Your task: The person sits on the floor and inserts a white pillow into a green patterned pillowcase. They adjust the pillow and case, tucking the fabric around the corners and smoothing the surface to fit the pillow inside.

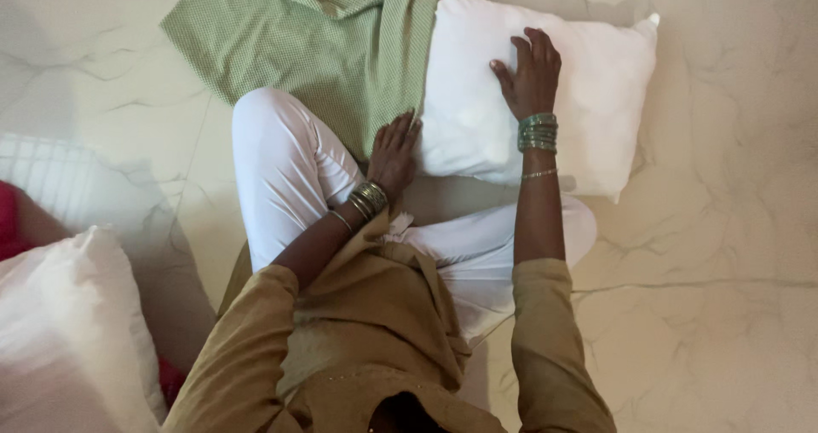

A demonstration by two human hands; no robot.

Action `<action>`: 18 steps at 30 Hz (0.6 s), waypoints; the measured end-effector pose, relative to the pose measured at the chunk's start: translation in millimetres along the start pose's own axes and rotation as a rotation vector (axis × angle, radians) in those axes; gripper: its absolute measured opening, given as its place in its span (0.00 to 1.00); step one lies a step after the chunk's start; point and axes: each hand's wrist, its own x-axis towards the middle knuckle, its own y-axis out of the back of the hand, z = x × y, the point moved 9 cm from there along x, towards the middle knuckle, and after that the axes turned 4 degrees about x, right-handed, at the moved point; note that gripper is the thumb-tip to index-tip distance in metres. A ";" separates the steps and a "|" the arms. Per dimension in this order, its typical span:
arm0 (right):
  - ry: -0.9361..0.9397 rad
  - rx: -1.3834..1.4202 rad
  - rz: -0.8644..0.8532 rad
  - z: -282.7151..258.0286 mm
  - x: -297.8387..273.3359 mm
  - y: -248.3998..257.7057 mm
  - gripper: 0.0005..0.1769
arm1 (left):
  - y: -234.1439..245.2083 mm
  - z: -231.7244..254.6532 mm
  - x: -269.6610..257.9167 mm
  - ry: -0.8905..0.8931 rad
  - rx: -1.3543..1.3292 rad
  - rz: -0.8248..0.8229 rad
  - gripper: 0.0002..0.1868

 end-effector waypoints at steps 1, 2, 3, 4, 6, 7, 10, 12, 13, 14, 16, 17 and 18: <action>0.008 -0.012 -0.025 8.7 8.5 -11.6 0.29 | -2.3 1.3 0.2 -0.009 0.013 0.008 0.45; 0.019 -0.019 -0.052 17.2 16.4 -23.1 0.28 | -3.4 2.1 -1.5 -0.014 0.027 0.014 0.44; 0.016 0.021 -0.127 27.8 23.7 -36.6 0.32 | -3.9 3.0 -3.2 -0.019 0.042 0.020 0.44; 0.014 0.062 -0.202 37.5 30.0 -49.3 0.35 | -3.3 3.7 -5.8 -0.030 0.032 0.028 0.43; 0.058 0.027 -0.262 49.8 42.9 -63.9 0.46 | 1.4 4.7 -8.1 -0.053 0.012 0.046 0.43; 0.103 -0.047 -0.247 52.6 51.6 -66.4 0.54 | 4.6 2.9 -7.7 -0.053 0.027 0.043 0.43; 0.128 -0.144 -0.273 59.7 58.3 -67.7 0.69 | 8.9 7.6 -8.5 -0.046 0.024 0.020 0.43; 0.018 -0.119 -0.348 61.3 56.5 -69.0 0.71 | 9.4 7.4 -6.8 -0.032 -0.011 0.001 0.42; -0.082 -0.082 -0.398 60.7 50.4 -70.5 0.69 | 10.3 6.3 -5.8 -0.012 0.010 0.011 0.41; -0.187 -0.047 -0.446 59.1 40.7 -70.8 0.68 | 10.7 6.0 -5.1 0.006 0.030 0.020 0.40; -0.187 -0.075 -0.418 42.6 26.5 -60.0 0.62 | 11.5 3.4 -3.6 0.046 0.058 0.040 0.37; -0.188 -0.091 -0.405 36.8 20.9 -54.6 0.60 | 13.2 -0.5 -1.0 0.068 0.065 0.050 0.36; -0.182 -0.083 -0.383 30.6 14.5 -48.5 0.59 | 15.0 -2.2 1.0 0.089 0.073 0.056 0.34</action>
